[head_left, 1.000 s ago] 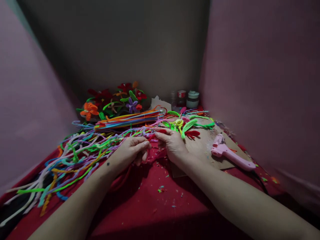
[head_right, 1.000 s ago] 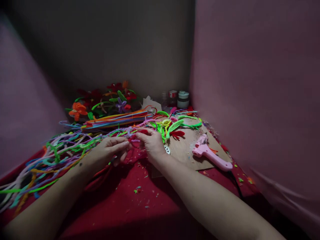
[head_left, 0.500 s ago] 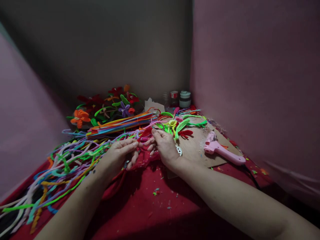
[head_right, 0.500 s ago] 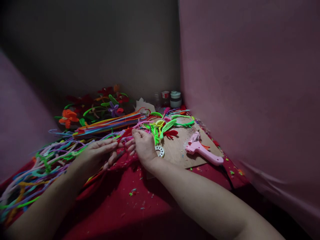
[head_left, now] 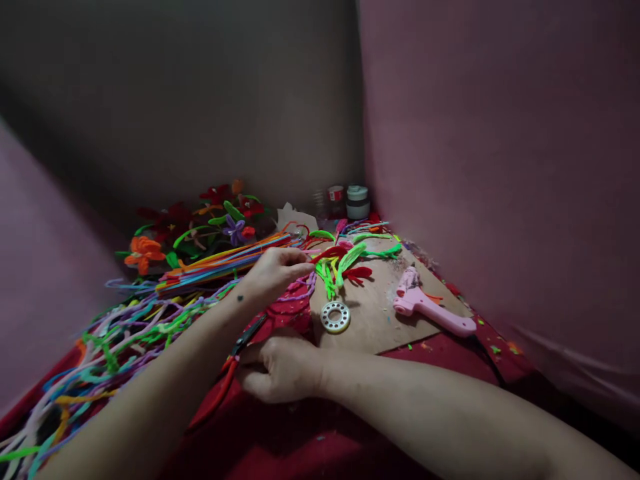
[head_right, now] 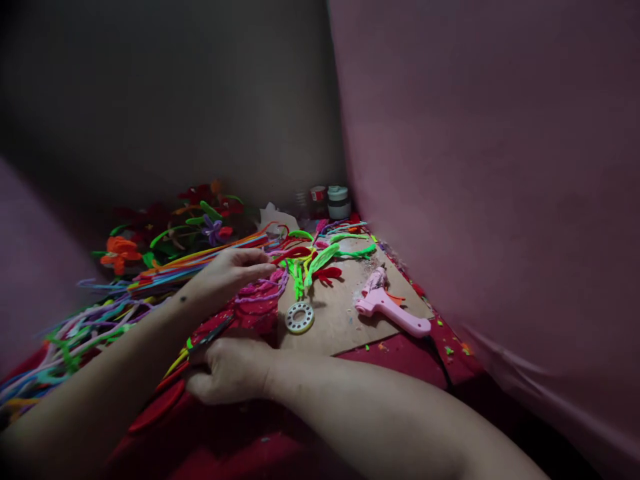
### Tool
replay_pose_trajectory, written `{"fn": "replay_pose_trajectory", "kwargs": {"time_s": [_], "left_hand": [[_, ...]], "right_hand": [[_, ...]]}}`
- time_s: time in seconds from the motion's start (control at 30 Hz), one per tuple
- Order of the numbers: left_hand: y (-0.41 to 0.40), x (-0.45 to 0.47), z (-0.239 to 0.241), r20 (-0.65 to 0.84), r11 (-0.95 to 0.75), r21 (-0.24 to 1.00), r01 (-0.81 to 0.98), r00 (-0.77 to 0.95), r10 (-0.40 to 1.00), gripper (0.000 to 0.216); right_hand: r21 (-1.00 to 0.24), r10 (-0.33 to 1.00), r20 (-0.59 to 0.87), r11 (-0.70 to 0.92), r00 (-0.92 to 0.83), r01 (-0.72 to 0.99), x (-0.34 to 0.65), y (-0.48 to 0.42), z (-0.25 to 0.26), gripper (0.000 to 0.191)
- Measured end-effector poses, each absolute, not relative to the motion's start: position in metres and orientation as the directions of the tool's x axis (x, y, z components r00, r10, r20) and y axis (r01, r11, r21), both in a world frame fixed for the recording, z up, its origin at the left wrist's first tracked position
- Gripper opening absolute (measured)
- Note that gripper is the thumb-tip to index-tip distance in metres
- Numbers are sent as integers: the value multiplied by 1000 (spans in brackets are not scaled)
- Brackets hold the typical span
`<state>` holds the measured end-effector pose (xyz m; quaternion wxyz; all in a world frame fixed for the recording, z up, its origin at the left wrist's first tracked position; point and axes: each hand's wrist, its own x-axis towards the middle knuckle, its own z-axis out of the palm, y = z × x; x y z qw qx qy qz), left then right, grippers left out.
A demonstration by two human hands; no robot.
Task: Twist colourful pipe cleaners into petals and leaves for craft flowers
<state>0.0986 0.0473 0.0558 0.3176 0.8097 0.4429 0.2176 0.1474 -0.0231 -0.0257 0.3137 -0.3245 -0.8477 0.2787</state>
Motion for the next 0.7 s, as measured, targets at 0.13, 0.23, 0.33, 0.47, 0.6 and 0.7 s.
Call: {"fn": "replay_pose_trajectory", "kwargs": {"time_s": [0.13, 0.23, 0.33, 0.47, 0.6, 0.7], "left_hand": [[69, 140, 42, 76, -545, 484, 685, 587, 806, 23], [81, 163, 30, 92, -654, 202, 729, 650, 754, 17], [86, 175, 19, 94, -654, 122, 747, 647, 756, 19], [88, 178, 11, 43, -587, -28, 809, 588, 808, 38], [94, 175, 8, -5, -555, -56, 830, 556, 831, 33], [98, 171, 7, -1, -530, -48, 847, 530, 848, 31]], "right_hand": [[-667, 697, 290, 639, -656, 384, 147, -19, -28, 25], [-657, 664, 300, 665, -685, 356, 147, -18, -30, 29], [-614, 650, 322, 697, -688, 370, 147, -17, -29, 31], [-559, 655, 309, 712, -690, 425, 147, -15, -28, 33], [-561, 649, 323, 717, -689, 414, 147, -15, -27, 34], [-584, 648, 295, 704, -702, 405, 149, -16, -25, 32]]}}
